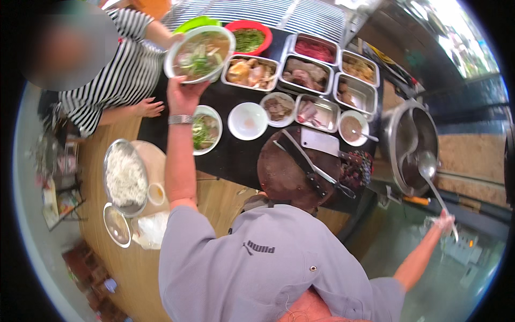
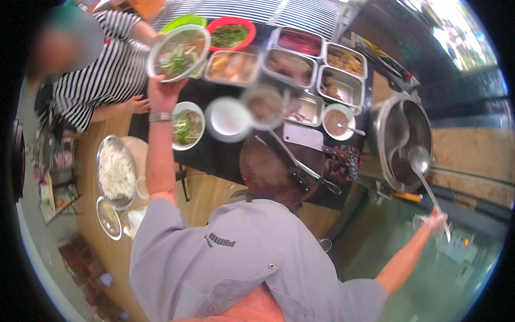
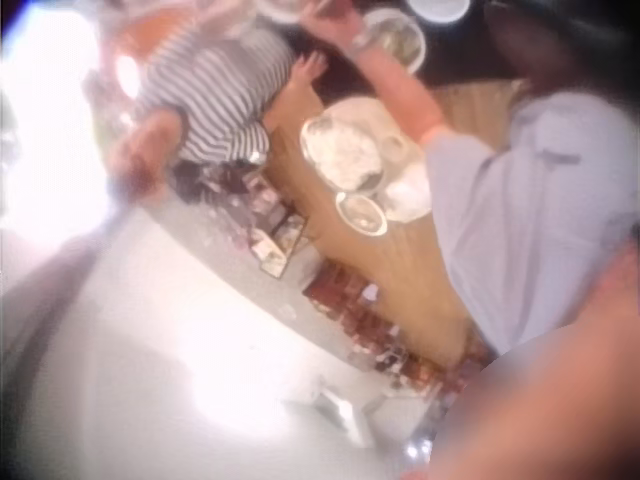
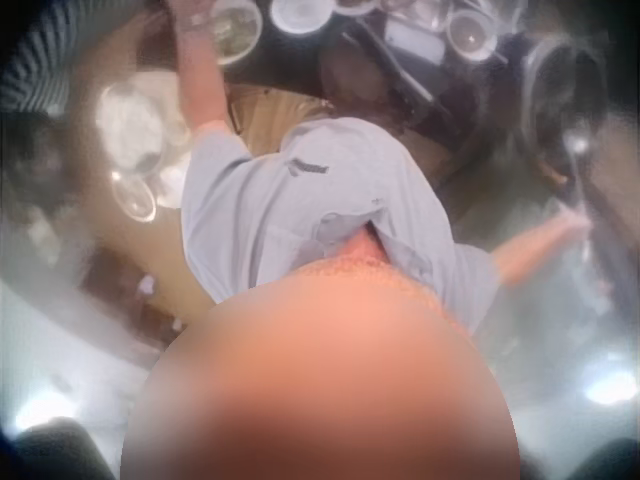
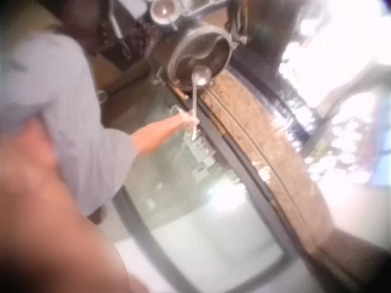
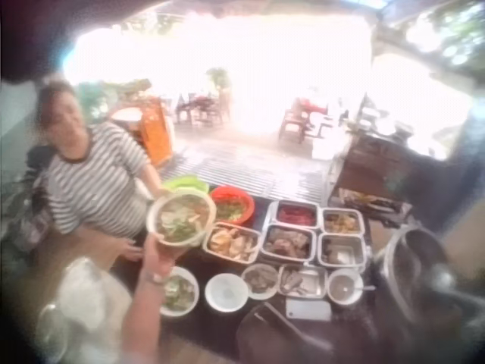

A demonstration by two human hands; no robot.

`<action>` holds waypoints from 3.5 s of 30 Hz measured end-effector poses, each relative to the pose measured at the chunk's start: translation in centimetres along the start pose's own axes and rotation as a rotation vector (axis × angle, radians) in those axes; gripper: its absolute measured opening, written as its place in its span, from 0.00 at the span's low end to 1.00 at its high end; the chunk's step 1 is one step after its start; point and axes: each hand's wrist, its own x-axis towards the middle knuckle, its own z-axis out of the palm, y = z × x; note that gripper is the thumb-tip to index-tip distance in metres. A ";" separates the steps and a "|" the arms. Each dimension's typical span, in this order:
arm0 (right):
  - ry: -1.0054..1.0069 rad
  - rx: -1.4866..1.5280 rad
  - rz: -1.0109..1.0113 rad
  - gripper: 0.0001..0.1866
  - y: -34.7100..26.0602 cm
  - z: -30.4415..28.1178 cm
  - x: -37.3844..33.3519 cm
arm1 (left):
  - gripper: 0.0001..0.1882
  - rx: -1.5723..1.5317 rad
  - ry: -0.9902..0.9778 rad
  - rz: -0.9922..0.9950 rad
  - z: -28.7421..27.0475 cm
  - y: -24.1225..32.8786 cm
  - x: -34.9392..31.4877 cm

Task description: The person assembles bowls of noodle soup by placing noodles, sliced meat, and vegetables into bowls, then ladles broth over the ingredients. The person hands the completed bowls to a coworker for serving.

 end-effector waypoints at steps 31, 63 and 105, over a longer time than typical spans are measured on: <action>-0.119 0.163 -0.868 0.12 -19.7 2.2 -12.9 | 0.21 -0.104 0.675 -0.143 -22.7 -11.0 -14.6; -0.270 1.224 0.432 0.17 -8.6 -4.5 2.7 | 0.37 0.240 -0.310 -0.767 27.3 -33.3 -18.3; 0.049 1.190 0.165 0.26 -10.1 -28.9 -8.3 | 0.28 0.052 -0.707 -1.196 43.1 -52.7 -22.1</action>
